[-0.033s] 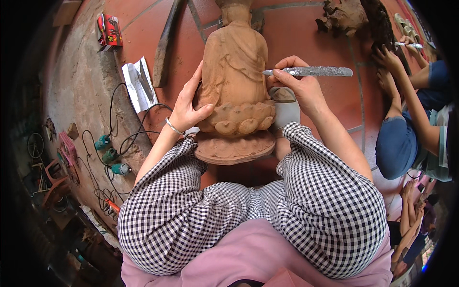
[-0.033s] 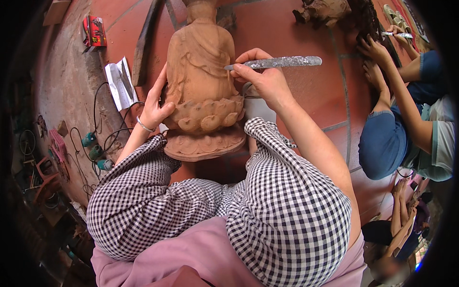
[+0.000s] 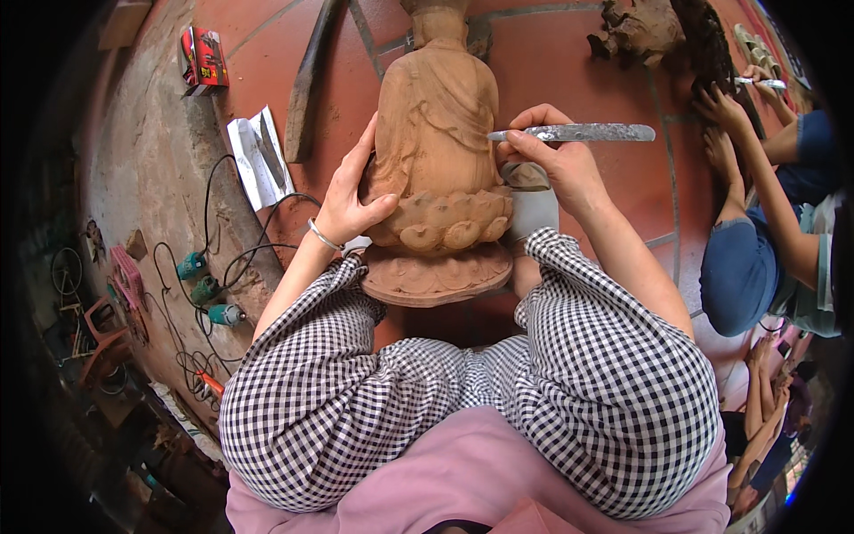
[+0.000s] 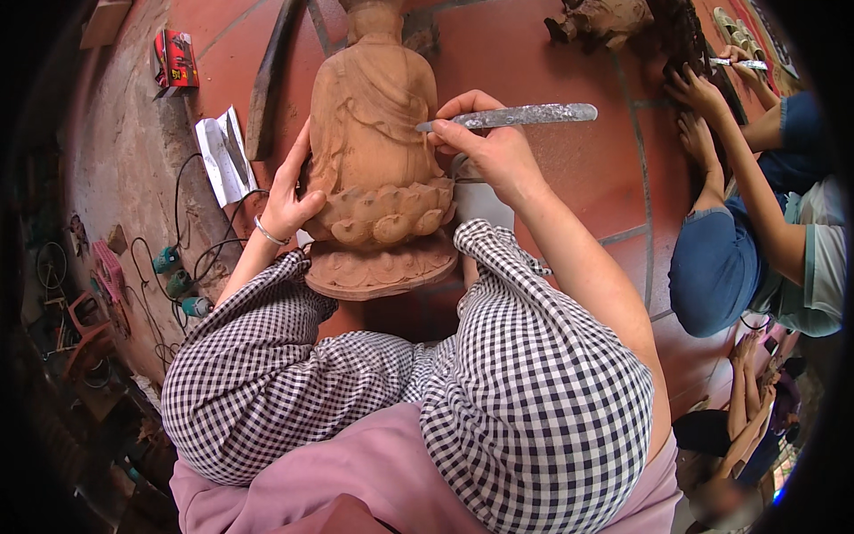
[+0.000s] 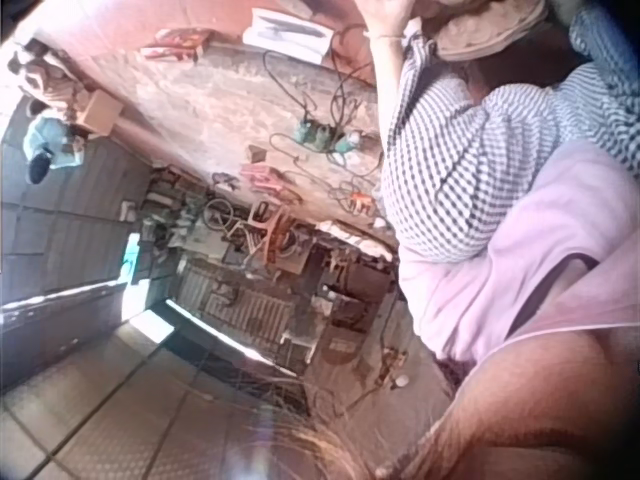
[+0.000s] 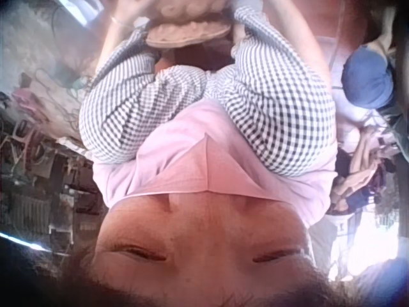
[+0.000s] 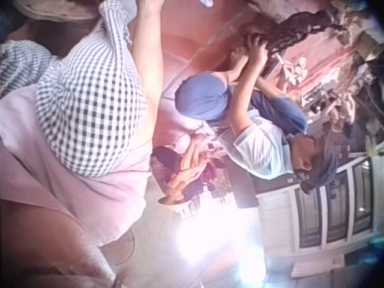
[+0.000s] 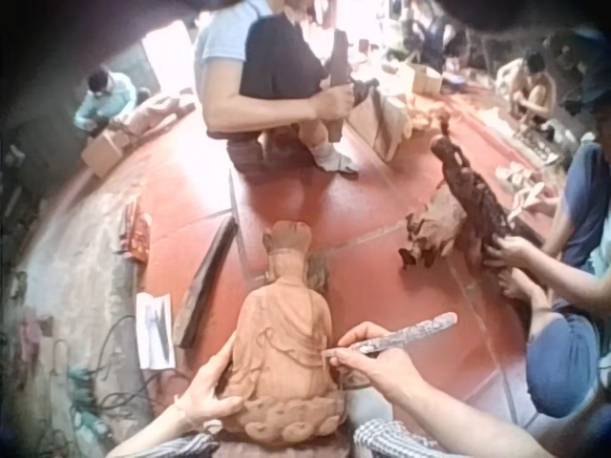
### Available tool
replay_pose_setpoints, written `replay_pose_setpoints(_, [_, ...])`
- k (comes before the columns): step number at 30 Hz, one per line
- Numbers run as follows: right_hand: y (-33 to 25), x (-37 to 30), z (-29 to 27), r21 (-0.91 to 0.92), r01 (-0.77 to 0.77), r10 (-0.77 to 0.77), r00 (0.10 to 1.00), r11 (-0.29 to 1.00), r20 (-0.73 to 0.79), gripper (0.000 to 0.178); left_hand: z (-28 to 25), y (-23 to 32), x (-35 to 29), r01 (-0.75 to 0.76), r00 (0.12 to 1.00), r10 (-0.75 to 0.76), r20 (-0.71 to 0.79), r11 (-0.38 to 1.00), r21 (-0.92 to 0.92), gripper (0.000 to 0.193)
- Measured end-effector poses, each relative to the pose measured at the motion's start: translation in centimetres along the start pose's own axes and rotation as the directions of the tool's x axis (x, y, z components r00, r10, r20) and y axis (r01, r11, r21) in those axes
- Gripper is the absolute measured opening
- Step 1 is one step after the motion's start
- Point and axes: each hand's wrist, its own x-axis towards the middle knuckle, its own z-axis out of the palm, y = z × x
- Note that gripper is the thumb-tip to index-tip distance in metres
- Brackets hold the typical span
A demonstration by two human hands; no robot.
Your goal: The person carves a wooden sculpture using a chisel, focusing on detailing the surface. They hold the sculpture with one hand and use the chisel with the other to shape and refine the wood.
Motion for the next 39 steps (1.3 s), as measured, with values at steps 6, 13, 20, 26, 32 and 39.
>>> replay_pose_setpoints(6, [0.8,-0.1,-0.3,-0.017,-0.032,0.032,0.999,0.999,0.023,0.020,-0.6,-1.0,-0.2,0.041,0.999,-0.040,0.031,0.998,-0.041,0.102])
replay_pose_setpoints(13, [1.2,-0.3,-0.5,-0.113,-0.030,0.034,0.999,0.993,0.029,0.019,-2.6,-2.6,-1.6,0.262,0.962,-0.246,0.117,0.955,-0.142,0.119])
replay_pose_setpoints(20, [1.3,-0.6,-0.3,-0.139,-0.059,0.064,0.997,0.988,0.030,0.018,-3.4,-3.5,-2.8,0.320,0.947,-0.311,0.074,0.926,-0.201,0.116])
replay_pose_setpoints(26, [1.7,-1.4,0.2,-0.172,-0.015,0.029,0.997,0.985,0.076,0.018,-3.9,-3.5,-3.2,0.337,0.941,-0.332,0.061,0.919,-0.204,0.107])
replay_pose_setpoints(32, [1.5,-1.3,0.9,-0.128,-0.011,0.028,0.991,0.992,0.130,0.017,-3.6,-3.0,-3.9,0.341,0.940,-0.340,0.032,0.928,-0.151,0.087])
replay_pose_setpoints(39, [-1.1,-0.3,3.3,-0.317,0.211,-0.174,0.975,0.925,0.142,0.017,-1.8,2.8,-2.6,0.111,0.982,-0.061,-0.181,0.954,0.277,0.079])
